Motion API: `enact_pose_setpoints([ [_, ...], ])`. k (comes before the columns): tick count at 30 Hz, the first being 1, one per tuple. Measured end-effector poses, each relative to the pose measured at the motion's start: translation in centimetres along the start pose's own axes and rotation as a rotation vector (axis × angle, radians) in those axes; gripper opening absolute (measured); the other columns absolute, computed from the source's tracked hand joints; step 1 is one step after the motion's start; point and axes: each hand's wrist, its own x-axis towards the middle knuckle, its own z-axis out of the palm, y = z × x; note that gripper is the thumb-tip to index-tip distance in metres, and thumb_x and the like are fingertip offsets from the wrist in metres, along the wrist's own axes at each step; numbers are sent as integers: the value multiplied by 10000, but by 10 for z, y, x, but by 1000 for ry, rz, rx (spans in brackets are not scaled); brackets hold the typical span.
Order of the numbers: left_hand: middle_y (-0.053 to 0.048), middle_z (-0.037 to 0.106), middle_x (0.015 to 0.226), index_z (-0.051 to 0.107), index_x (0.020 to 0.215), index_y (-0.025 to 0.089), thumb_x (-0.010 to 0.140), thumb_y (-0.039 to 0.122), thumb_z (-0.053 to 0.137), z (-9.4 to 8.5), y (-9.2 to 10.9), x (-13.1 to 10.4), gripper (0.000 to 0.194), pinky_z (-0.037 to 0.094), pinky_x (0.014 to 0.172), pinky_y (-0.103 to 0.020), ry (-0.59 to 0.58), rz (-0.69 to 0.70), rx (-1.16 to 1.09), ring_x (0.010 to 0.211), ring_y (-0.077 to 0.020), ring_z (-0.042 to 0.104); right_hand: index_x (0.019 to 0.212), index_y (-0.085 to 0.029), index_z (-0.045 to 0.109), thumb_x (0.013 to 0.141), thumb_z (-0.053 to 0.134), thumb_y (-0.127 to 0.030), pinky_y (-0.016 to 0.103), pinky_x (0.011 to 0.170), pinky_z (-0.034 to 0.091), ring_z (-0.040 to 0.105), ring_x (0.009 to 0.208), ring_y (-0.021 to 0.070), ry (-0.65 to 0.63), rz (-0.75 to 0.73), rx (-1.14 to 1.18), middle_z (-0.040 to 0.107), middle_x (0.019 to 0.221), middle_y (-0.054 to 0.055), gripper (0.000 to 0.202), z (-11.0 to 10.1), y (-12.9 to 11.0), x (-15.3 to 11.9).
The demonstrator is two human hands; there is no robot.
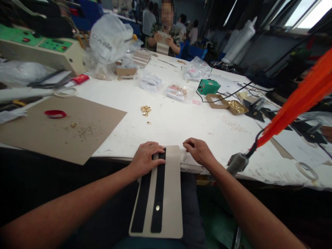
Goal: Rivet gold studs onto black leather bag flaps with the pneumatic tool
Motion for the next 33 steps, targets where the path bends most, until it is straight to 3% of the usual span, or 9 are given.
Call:
enact_pose_setpoints([
  [4,33,800,1221,781,1069,283,758,339,932,0,0,0,350,441,1104,-492,-7,16,14,1249,-274,641,923,-234,713,979,584,-323,289,766,467,655,813,183,-99,-186,383,731,869,-13,166,36,-47,-17],
  [9,31,797,1226,785,1081,287,784,332,913,0,1,0,327,439,1114,-492,-16,16,24,1254,-270,641,861,-235,676,955,612,-249,315,838,443,637,898,195,-46,-230,347,699,938,3,114,56,-58,-16],
  [14,28,796,1235,789,1086,291,795,338,903,2,-1,1,316,443,1118,-500,-13,22,27,1268,-281,639,865,-233,691,937,649,-199,313,844,426,632,915,191,16,-193,272,695,946,6,90,57,-62,-16],
  [21,3,790,1247,783,1141,293,794,358,899,3,-9,5,372,475,1090,-524,0,57,57,1264,-307,641,812,-233,700,846,728,-180,276,689,375,612,744,156,13,16,319,703,782,-35,69,54,-71,-7],
  [27,-9,802,1219,791,1137,298,798,320,882,6,-16,6,352,503,1094,-540,60,116,54,1240,-312,662,832,-232,709,858,733,-189,281,717,383,627,808,167,66,-9,342,727,853,-21,56,55,-68,-8],
  [30,-4,811,1194,810,1090,309,796,322,880,8,-19,7,302,517,1086,-549,83,142,54,1210,-317,681,864,-221,695,947,664,-236,281,762,425,627,837,166,152,-62,451,711,881,-10,90,52,-68,-21],
  [33,1,814,1184,823,1055,312,788,344,891,7,-18,7,277,523,1075,-552,80,142,76,1201,-321,687,862,-214,684,983,628,-312,282,767,466,629,810,169,332,-55,602,692,846,-4,166,44,-62,-53],
])
